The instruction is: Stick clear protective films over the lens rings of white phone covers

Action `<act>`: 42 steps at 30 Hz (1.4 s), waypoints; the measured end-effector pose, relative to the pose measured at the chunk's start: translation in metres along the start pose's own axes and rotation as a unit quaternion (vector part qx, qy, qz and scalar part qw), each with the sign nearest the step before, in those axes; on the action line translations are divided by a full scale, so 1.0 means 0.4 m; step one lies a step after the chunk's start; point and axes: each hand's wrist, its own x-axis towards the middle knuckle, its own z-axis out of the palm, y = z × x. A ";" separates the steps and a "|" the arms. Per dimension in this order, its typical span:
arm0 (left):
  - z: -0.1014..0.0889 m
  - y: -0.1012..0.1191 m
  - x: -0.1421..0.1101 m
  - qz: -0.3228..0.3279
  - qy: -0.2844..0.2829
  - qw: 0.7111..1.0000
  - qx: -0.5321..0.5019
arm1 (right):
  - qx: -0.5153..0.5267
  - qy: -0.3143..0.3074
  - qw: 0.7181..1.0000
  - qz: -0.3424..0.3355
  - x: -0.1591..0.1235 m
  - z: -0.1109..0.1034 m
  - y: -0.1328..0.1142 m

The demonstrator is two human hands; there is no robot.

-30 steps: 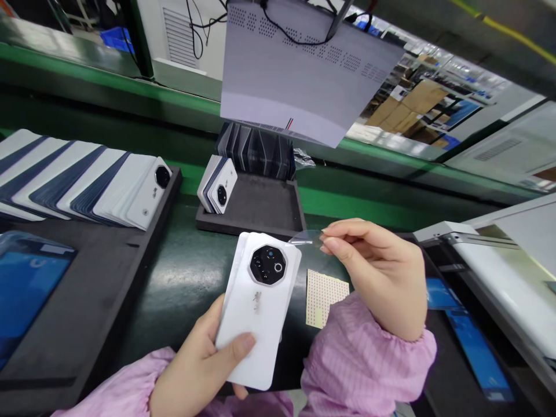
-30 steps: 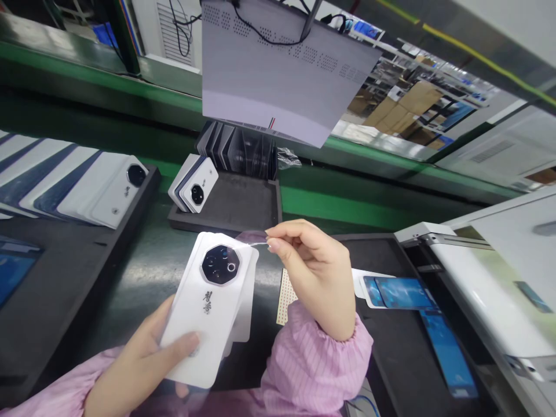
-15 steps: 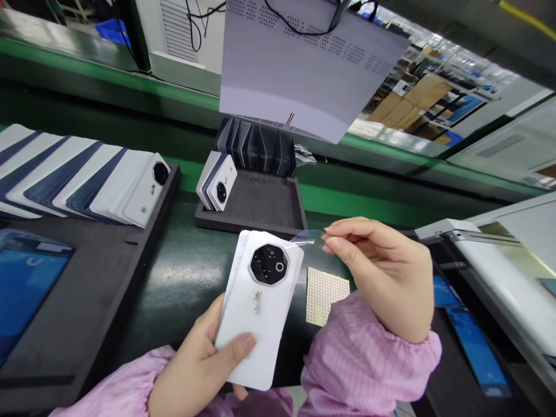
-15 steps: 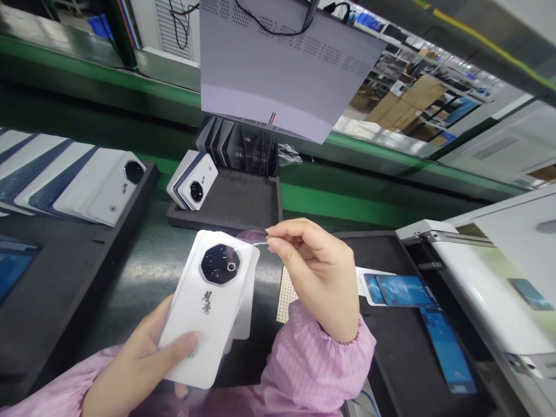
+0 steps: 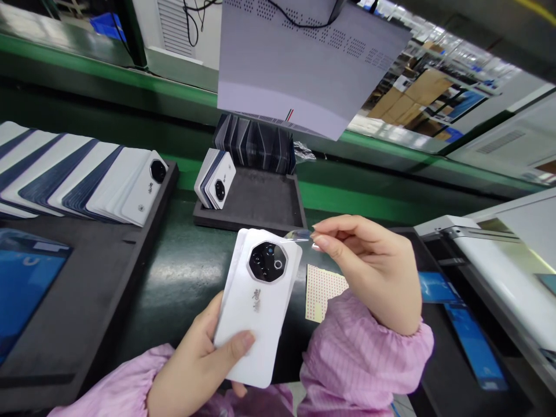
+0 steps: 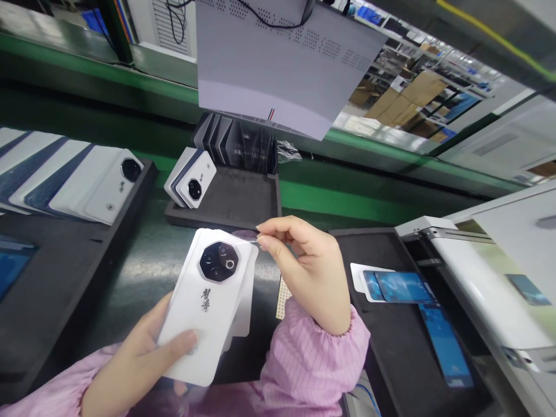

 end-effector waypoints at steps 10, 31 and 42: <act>0.001 -0.007 0.002 0.008 0.007 1.000 -0.009 | 0.000 -0.011 1.000 0.004 0.000 0.005 -0.002; -0.009 -0.012 0.003 0.003 -0.006 1.000 0.014 | -0.007 -0.003 1.000 -0.011 -0.001 0.005 -0.002; -0.009 -0.009 0.002 0.003 -0.009 1.000 0.023 | -0.002 -0.005 1.000 0.000 0.000 0.006 -0.001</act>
